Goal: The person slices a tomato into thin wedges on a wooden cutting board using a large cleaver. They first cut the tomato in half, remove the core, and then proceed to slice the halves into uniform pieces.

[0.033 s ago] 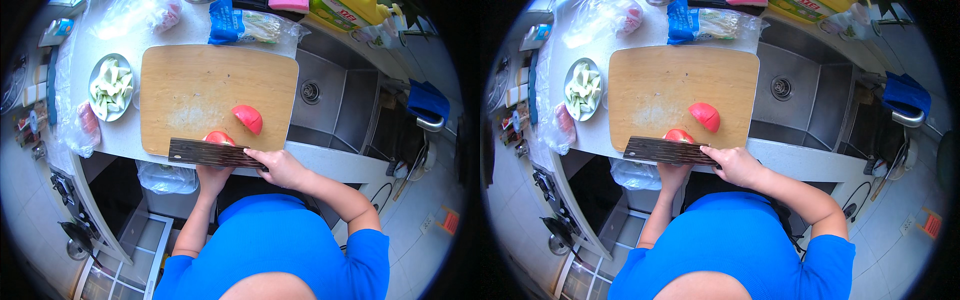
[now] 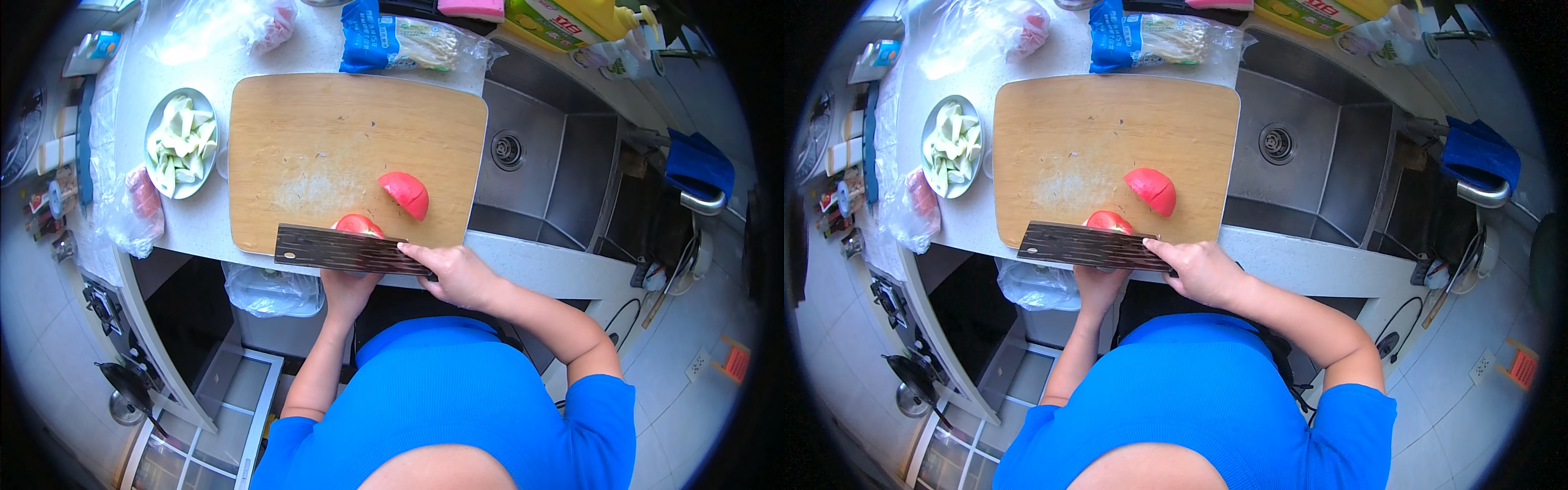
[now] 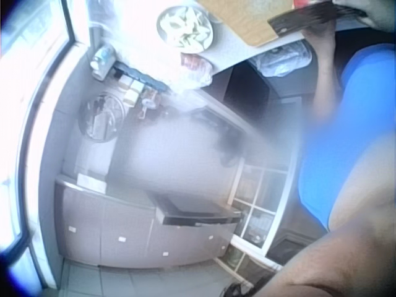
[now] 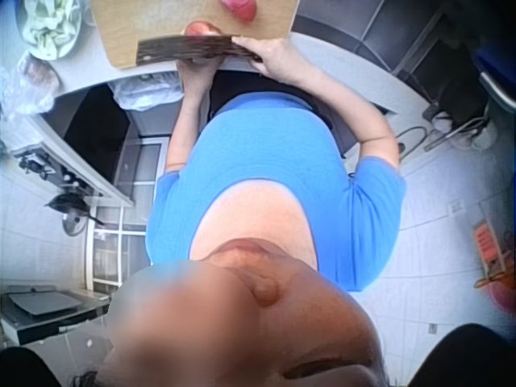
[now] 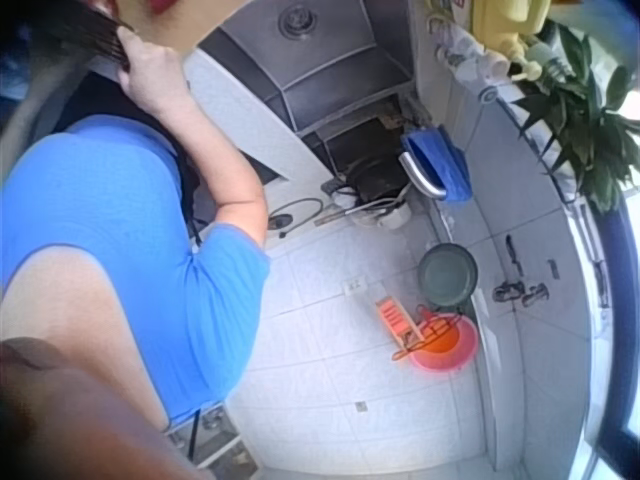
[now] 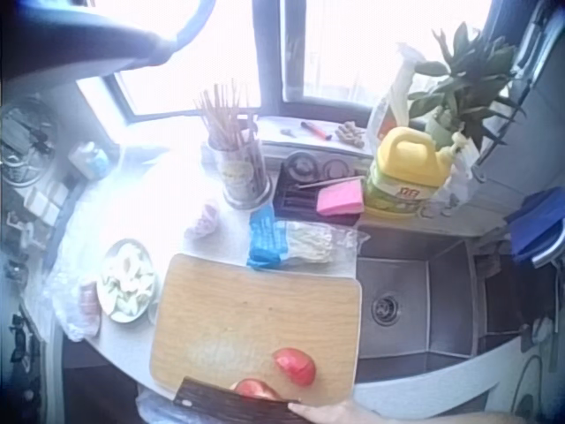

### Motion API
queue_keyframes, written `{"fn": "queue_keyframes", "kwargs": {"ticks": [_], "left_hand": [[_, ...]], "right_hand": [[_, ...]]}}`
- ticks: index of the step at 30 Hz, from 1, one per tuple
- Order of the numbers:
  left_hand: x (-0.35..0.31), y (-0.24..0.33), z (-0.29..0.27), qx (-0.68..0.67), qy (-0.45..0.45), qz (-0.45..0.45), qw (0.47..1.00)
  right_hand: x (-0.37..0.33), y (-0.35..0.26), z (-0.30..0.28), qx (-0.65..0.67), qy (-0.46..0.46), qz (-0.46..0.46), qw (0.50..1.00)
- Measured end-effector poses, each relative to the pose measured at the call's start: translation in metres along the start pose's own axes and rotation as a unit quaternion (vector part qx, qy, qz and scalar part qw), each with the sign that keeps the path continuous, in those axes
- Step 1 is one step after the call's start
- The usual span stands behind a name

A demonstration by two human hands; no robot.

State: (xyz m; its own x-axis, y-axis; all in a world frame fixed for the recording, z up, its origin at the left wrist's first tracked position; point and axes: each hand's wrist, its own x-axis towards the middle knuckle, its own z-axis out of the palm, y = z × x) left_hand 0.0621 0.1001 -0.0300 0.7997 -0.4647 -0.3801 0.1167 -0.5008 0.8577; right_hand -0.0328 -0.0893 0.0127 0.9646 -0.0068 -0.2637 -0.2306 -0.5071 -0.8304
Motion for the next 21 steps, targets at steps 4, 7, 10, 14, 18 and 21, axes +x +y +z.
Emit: {"fn": "queue_keyframes", "kwargs": {"ticks": [4,7,10,14,18,21], "left_hand": [[0.001,-0.004,0.000,0.005,0.006,0.017,1.000],[0.003,0.013,0.000,-0.045,0.020,0.017,0.999],[0.002,0.008,0.002,-0.042,0.021,0.004,0.999],[0.000,-0.011,0.000,0.003,-0.003,0.015,1.000],[0.000,-0.019,0.002,0.015,0.012,0.019,1.000],[0.002,-0.012,-0.001,-0.059,0.006,-0.019,0.998]], "right_hand": [[0.001,0.000,0.003,0.011,0.003,0.001,1.000],[-0.001,0.000,-0.004,0.015,-0.017,-0.007,1.000],[-0.001,0.001,-0.007,0.006,-0.026,-0.005,1.000],[0.002,0.000,-0.005,0.006,-0.017,0.007,1.000],[0.005,0.003,-0.002,0.043,0.007,0.004,0.999],[0.004,-0.002,0.003,0.141,0.069,-0.006,0.988]]}}
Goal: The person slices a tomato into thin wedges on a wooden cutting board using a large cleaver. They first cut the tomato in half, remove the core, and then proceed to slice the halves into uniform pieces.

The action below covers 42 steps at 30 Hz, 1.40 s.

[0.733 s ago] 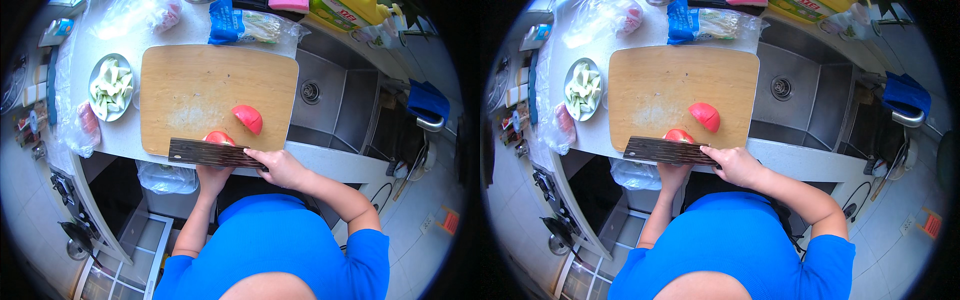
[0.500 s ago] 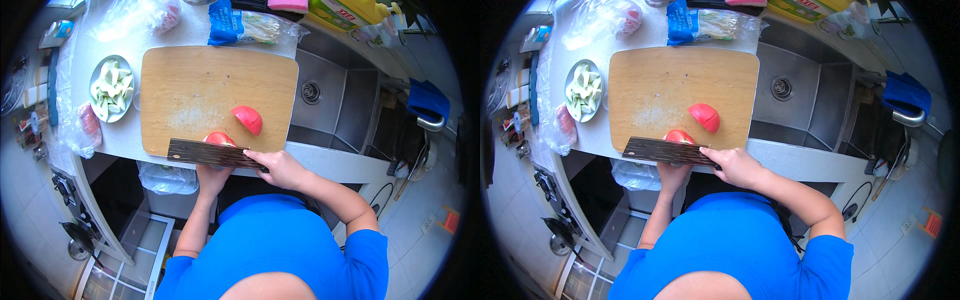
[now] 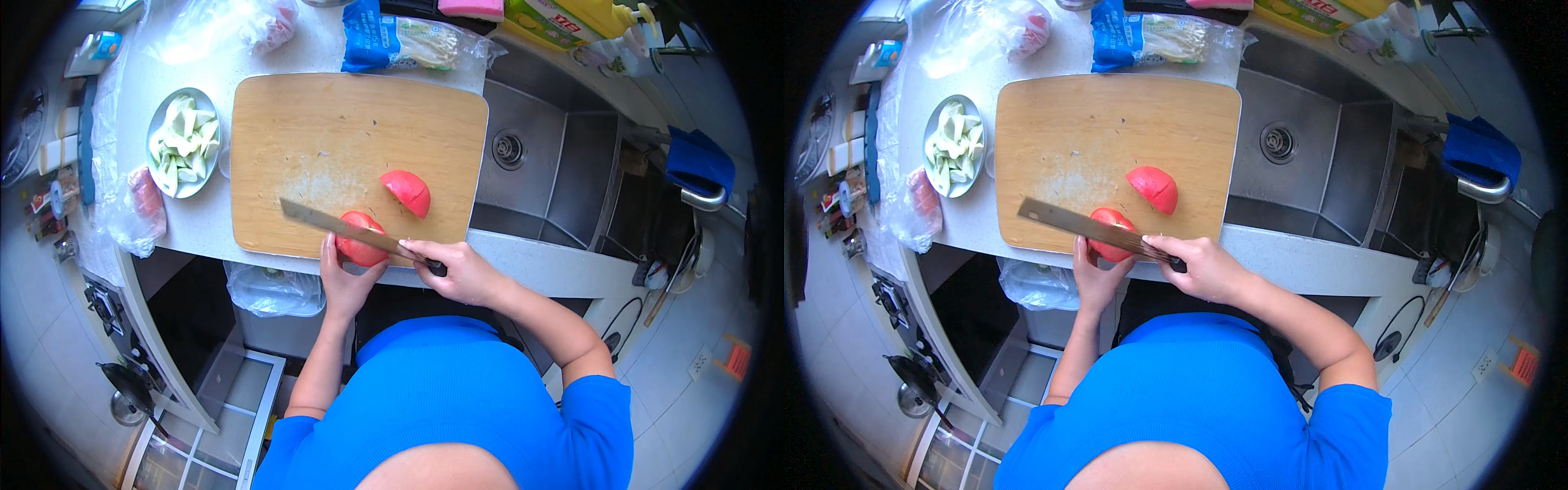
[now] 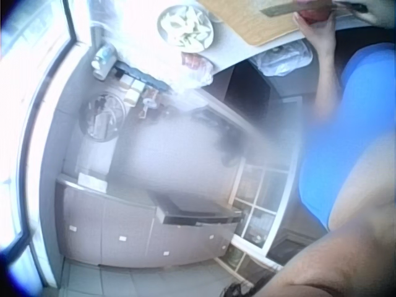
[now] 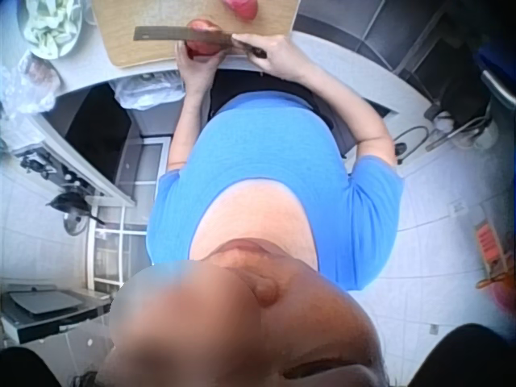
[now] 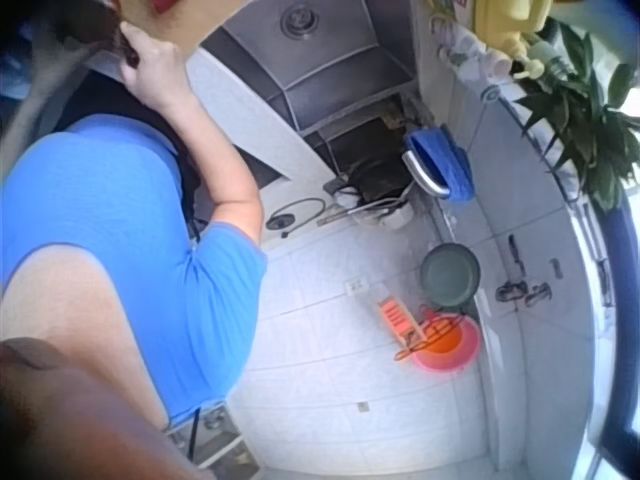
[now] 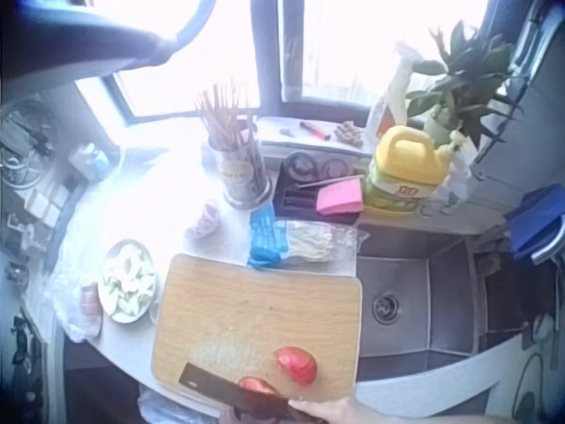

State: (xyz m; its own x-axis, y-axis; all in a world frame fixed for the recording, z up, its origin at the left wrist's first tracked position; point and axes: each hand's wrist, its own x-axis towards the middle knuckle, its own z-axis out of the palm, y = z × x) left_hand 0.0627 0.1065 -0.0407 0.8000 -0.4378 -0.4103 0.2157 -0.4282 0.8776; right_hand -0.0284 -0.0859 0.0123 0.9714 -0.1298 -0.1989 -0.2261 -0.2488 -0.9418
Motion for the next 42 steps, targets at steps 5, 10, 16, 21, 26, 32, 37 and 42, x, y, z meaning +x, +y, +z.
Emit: {"fn": "queue_keyframes", "kwargs": {"ticks": [5,10,16,21,26,32,37,42], "left_hand": [[0.012,0.031,-0.028,-0.347,-0.156,-0.125,0.916],[0.021,0.044,-0.036,-0.379,-0.273,-0.085,0.880],[0.020,0.088,-0.016,-0.496,-0.343,-0.066,0.795],[0.010,0.128,0.004,-0.539,-0.255,-0.052,0.801],[0.003,0.145,0.018,-0.494,-0.194,0.014,0.847],[-0.014,0.166,0.026,-0.502,-0.153,0.039,0.850],[-0.021,0.165,0.031,-0.483,-0.145,0.050,0.862],[-0.021,0.164,0.036,-0.501,-0.132,0.034,0.855]], "right_hand": [[0.009,-0.030,-0.020,0.182,-0.024,0.204,0.962],[0.006,-0.065,-0.042,0.291,0.021,0.234,0.927],[-0.016,-0.102,-0.059,0.316,0.043,0.188,0.929],[-0.034,-0.126,-0.062,0.314,0.089,0.153,0.933],[-0.048,-0.132,-0.059,0.307,0.122,0.132,0.935],[-0.060,-0.136,-0.059,0.252,0.147,0.100,0.951],[-0.064,-0.133,-0.060,0.231,0.147,0.091,0.958],[-0.065,-0.135,-0.063,0.247,0.140,0.094,0.954]]}}
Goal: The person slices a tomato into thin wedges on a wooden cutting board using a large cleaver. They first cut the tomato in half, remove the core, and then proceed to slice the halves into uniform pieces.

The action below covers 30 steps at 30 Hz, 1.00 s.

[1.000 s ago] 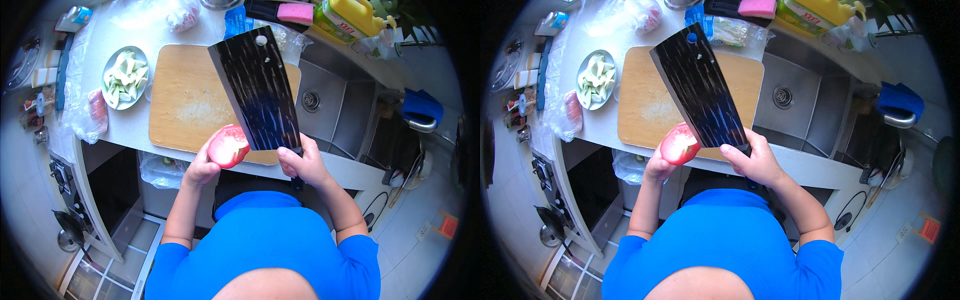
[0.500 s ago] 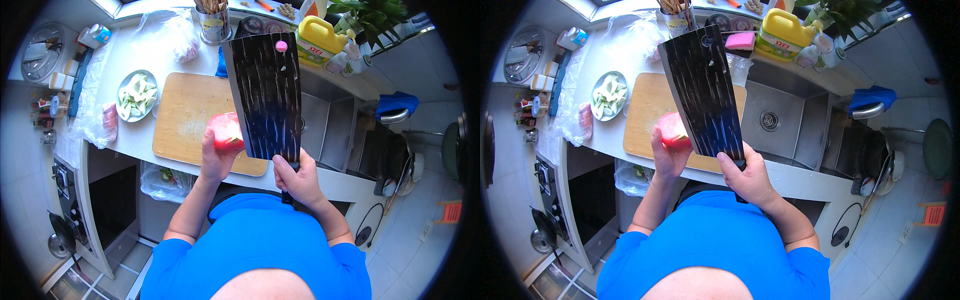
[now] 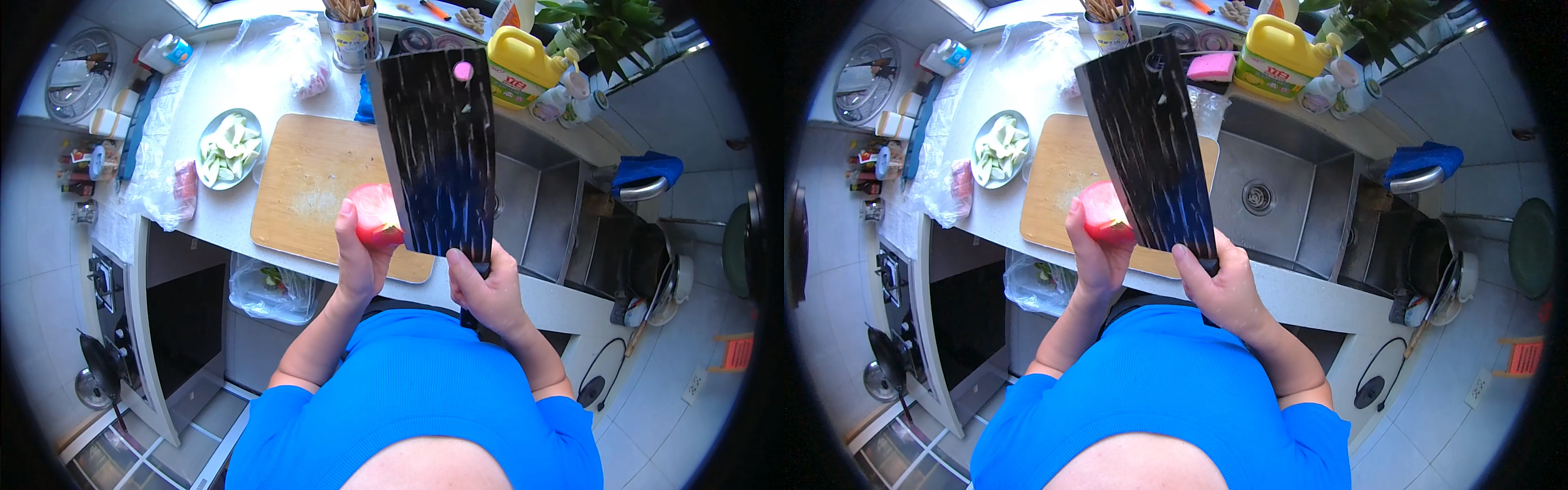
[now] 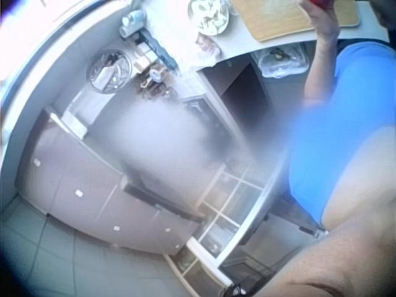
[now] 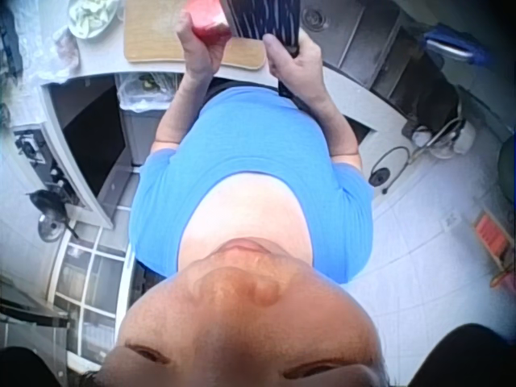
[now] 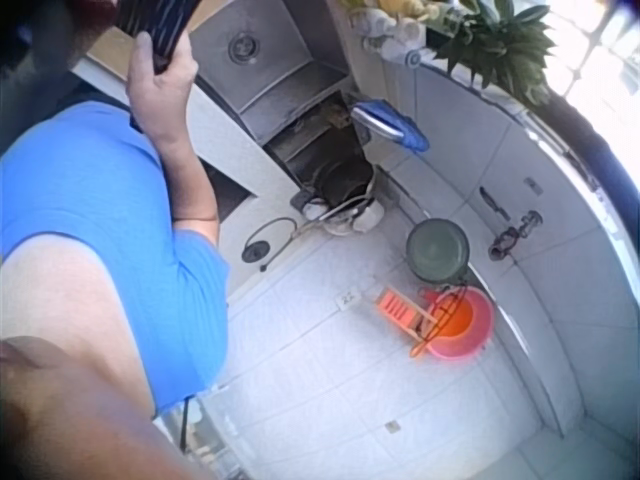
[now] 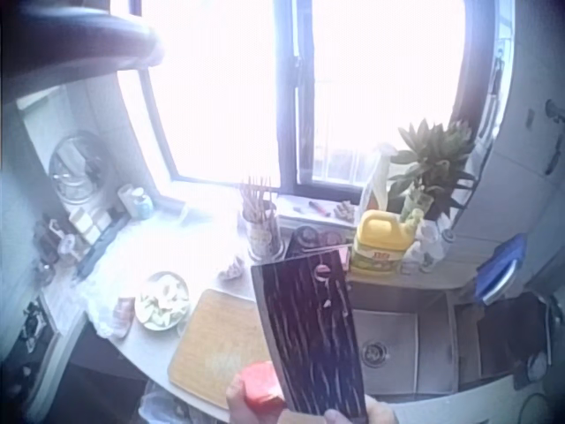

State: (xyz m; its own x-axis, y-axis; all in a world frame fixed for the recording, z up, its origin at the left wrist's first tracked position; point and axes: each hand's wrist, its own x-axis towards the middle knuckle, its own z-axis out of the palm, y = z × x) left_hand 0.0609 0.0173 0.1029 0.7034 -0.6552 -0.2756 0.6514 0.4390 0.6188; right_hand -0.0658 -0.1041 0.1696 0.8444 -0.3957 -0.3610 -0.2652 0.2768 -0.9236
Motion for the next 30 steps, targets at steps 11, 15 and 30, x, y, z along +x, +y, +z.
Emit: {"fn": "queue_keyframes", "kwargs": {"ticks": [11,15,30], "left_hand": [[-0.001,0.001,0.014,0.040,0.020,0.018,0.999],[-0.003,-0.002,0.012,0.055,-0.001,0.030,0.998],[-0.006,-0.006,0.014,0.069,0.010,0.067,0.995]], "right_hand": [[0.005,-0.006,-0.007,0.036,-0.014,0.016,0.999],[0.010,-0.006,-0.007,0.055,-0.019,-0.004,0.998],[0.013,-0.003,-0.005,0.084,-0.026,-0.013,0.996]]}}
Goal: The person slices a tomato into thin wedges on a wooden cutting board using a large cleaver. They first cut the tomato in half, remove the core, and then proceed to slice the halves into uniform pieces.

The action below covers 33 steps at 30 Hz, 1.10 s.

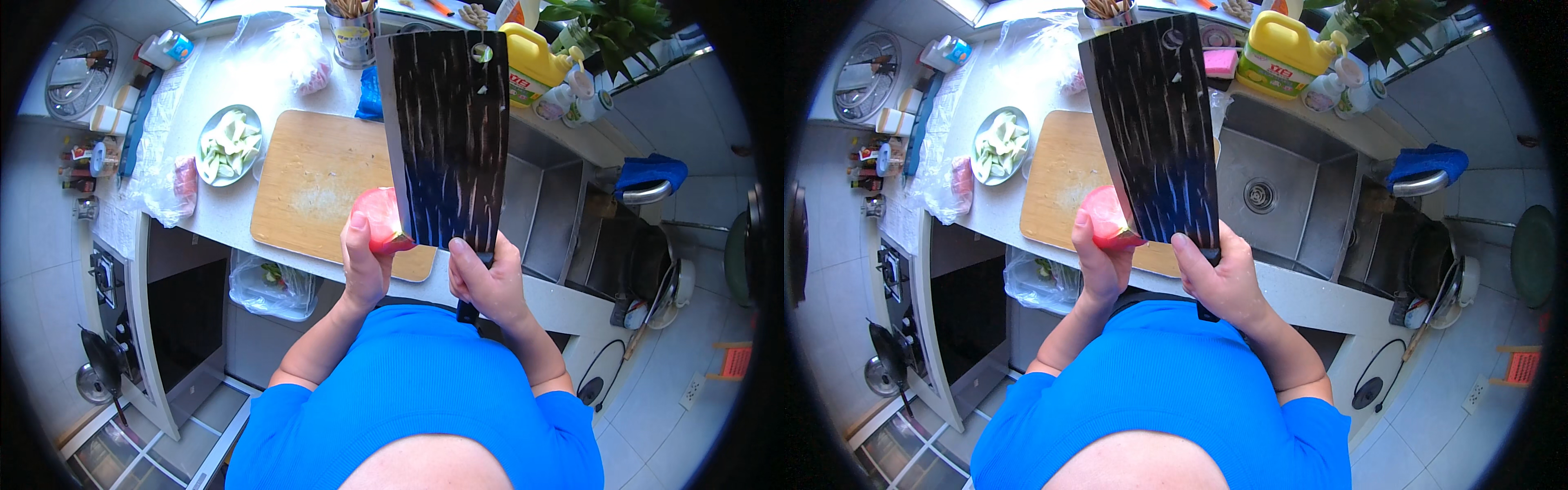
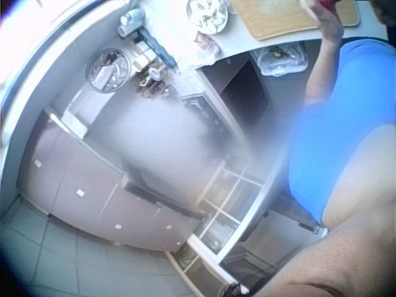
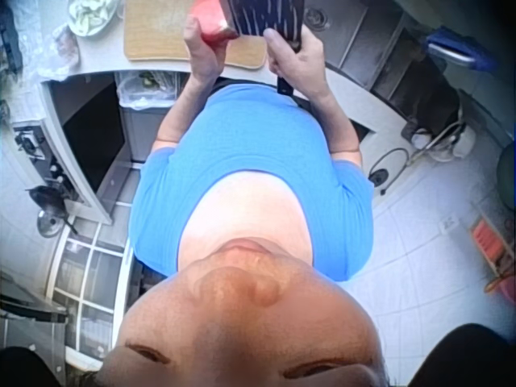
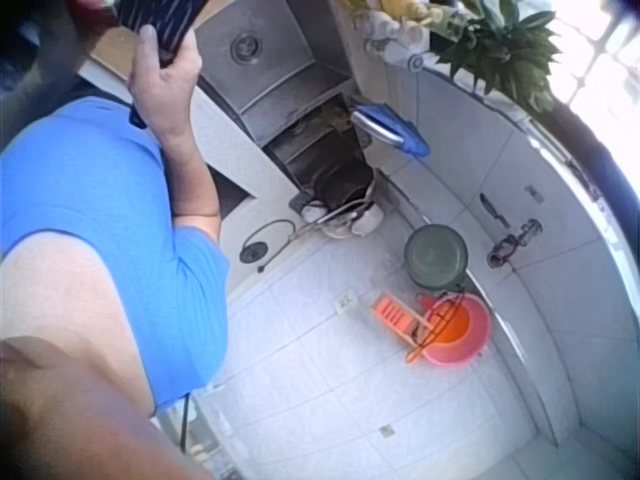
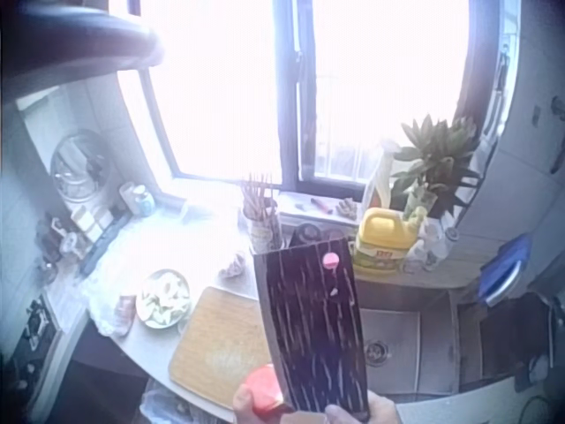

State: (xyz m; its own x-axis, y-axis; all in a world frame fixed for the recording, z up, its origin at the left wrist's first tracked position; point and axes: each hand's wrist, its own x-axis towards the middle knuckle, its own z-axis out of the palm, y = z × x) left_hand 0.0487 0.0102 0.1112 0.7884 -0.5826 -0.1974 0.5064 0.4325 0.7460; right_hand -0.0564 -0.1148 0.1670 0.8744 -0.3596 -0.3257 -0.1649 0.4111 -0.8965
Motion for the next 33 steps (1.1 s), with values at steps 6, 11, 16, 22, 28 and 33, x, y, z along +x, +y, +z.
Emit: {"fn": "queue_keyframes", "kwargs": {"ticks": [6,11,16,22,28,33], "left_hand": [[-0.002,0.010,0.011,0.002,-0.014,-0.027,1.000],[0.000,0.014,0.008,0.015,-0.021,-0.071,0.997],[0.003,0.021,0.010,0.040,-0.052,-0.113,0.991],[0.006,0.030,0.016,0.021,-0.051,-0.132,0.990],[0.000,0.012,0.013,0.087,0.032,0.019,0.995],[0.002,0.010,0.012,0.077,0.027,0.020,0.996]], "right_hand": [[0.001,-0.003,-0.001,-0.018,-0.007,-0.003,1.000],[0.003,-0.005,-0.007,-0.059,-0.020,-0.011,0.998],[0.009,-0.010,-0.018,-0.117,-0.062,-0.041,0.990],[0.008,-0.008,-0.013,-0.050,-0.046,-0.029,0.997],[0.001,0.000,0.004,-0.014,0.007,-0.041,0.999],[0.008,0.000,-0.006,-0.028,-0.038,-0.055,0.997]]}}
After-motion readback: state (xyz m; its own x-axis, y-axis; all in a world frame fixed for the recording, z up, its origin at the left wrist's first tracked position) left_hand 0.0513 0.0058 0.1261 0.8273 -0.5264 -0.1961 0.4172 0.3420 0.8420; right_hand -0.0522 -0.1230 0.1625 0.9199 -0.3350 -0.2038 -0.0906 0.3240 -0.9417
